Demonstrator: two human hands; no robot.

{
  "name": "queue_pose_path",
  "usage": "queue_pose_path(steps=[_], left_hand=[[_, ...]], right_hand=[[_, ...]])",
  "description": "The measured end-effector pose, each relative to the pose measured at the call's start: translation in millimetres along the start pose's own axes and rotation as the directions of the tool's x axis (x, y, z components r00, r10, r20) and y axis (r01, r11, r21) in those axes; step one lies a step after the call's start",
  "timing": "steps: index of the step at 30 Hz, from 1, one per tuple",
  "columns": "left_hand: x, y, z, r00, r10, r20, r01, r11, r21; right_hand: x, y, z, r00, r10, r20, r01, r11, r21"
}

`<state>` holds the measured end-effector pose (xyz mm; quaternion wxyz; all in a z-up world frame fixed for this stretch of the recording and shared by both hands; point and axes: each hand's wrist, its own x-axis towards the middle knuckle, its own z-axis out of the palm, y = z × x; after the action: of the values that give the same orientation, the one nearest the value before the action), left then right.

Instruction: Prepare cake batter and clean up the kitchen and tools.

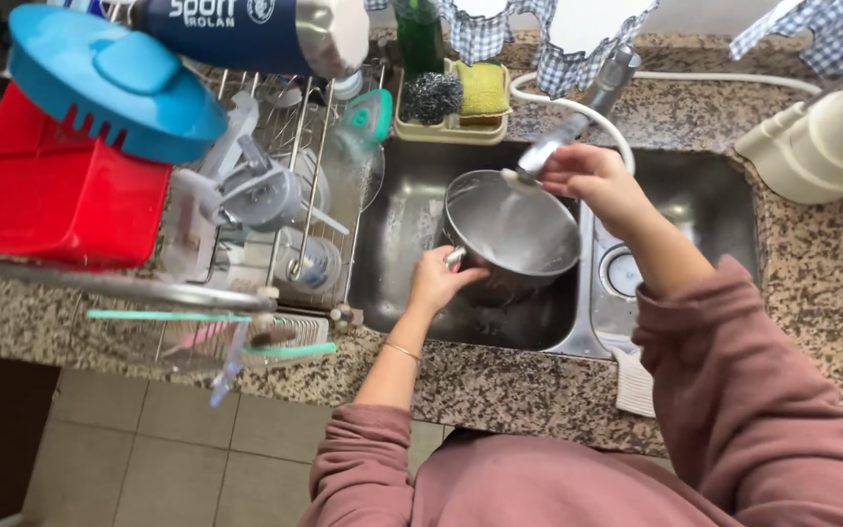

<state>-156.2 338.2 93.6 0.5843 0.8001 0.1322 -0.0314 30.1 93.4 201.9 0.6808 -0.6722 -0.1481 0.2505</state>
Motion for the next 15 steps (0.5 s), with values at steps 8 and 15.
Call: queue_pose_path(steps=[8,15], left_hand=[[-16,77,-37,0.987,0.15,-0.063,-0.123,0.94,0.319],[-28,46,0,0.933,0.36,0.005,-0.283,0.725,0.628]], right_hand=[[-26,27,-30,0.892,0.293,0.344,-0.321,0.947,0.024],[45,120,18,0.877,0.421,0.231,-0.447,0.892,0.071]])
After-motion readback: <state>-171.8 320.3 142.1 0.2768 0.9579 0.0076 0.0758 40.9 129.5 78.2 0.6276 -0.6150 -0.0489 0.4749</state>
